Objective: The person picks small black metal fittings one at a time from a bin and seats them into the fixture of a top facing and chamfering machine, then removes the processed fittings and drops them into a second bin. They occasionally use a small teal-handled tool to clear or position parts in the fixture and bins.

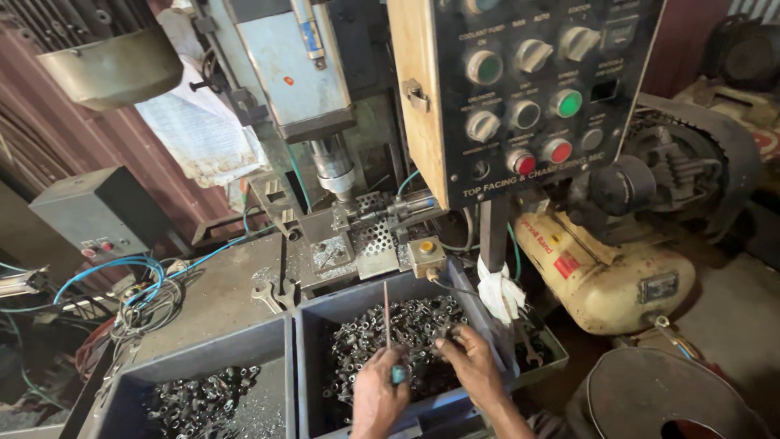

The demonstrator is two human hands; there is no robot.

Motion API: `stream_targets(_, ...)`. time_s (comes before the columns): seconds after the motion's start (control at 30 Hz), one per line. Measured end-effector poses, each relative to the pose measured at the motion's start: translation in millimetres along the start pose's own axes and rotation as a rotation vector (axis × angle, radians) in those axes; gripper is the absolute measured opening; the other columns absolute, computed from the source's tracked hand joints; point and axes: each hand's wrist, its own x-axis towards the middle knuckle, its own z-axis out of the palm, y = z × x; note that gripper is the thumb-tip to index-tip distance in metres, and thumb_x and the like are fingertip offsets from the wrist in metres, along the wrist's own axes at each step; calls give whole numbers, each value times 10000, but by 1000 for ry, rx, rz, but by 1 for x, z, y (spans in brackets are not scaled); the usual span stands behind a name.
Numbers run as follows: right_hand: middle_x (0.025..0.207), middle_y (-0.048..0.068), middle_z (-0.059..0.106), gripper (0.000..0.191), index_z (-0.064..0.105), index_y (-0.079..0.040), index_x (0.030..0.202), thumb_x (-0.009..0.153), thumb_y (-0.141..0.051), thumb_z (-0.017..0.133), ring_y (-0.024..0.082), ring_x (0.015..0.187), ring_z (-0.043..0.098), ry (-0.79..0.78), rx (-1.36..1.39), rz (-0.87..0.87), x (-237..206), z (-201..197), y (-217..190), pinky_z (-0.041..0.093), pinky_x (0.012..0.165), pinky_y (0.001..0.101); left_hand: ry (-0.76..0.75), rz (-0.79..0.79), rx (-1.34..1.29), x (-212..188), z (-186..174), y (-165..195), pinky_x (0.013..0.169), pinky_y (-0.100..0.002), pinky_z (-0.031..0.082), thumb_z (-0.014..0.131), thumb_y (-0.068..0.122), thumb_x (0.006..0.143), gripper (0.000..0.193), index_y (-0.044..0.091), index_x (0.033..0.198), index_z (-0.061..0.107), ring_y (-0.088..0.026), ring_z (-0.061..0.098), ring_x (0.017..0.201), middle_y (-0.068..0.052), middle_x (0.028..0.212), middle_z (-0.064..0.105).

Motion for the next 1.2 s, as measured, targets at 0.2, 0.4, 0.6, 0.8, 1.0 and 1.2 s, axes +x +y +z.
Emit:
stream_targets(0.2, 923, 41, 735, 166, 698, -7, 1039, 874, -26, 707, 120, 835, 688, 20, -17, 44, 0, 4, -7, 571, 755, 277, 85, -128, 16, -17, -34, -40, 795, -509, 548, 649, 3, 665, 805, 105, 1450, 500, -454, 685, 949, -213, 1126, 724)
stream_targets(0.4, 939, 63, 755, 228, 705, 2, 1070, 843, -6, 730, 140, 840, 692, 113, -78, 84, 10, -9, -16, 557, 778, 293, 171, -321, -35, -21, -32, -67, 777, -504, 552, 650, 55, 775, 636, 134, 1399, 554, -430, 712, 897, -197, 963, 756)
stream_targets(0.6, 974, 51, 732, 236, 690, -13, 1097, 865, -21, 730, 107, 840, 650, 142, -114, -17, 35, -30, -28, 510, 740, 264, 149, -310, -12, -20, -36, -66, 738, -464, 566, 675, 95, 816, 336, 101, 1149, 720, -402, 726, 859, -191, 919, 761)
stream_targets(0.8, 930, 60, 755, 206, 668, -15, 1073, 881, -37, 740, 98, 802, 677, 111, -269, -106, 38, -39, -14, 539, 714, 245, 167, -368, -85, 3, -44, -51, 666, -436, 568, 702, 150, 814, 308, 128, 1117, 749, -372, 744, 736, -192, 839, 754)
stream_targets(1.0, 902, 73, 742, 155, 671, 7, 1041, 900, -15, 732, 124, 760, 672, 157, -105, -95, 43, -51, 0, 524, 679, 274, 258, 48, 171, 97, -84, -46, 698, -485, 565, 702, 153, 823, 183, 71, 984, 731, -418, 709, 798, -224, 877, 739)
stream_targets(1.2, 894, 58, 742, 139, 699, 4, 1049, 911, -10, 709, 119, 754, 669, 165, -12, -97, 45, -59, 2, 521, 693, 271, 82, -26, 533, 207, -114, -10, 748, -523, 571, 688, 208, 825, 183, 132, 978, 753, -421, 716, 831, -207, 860, 740)
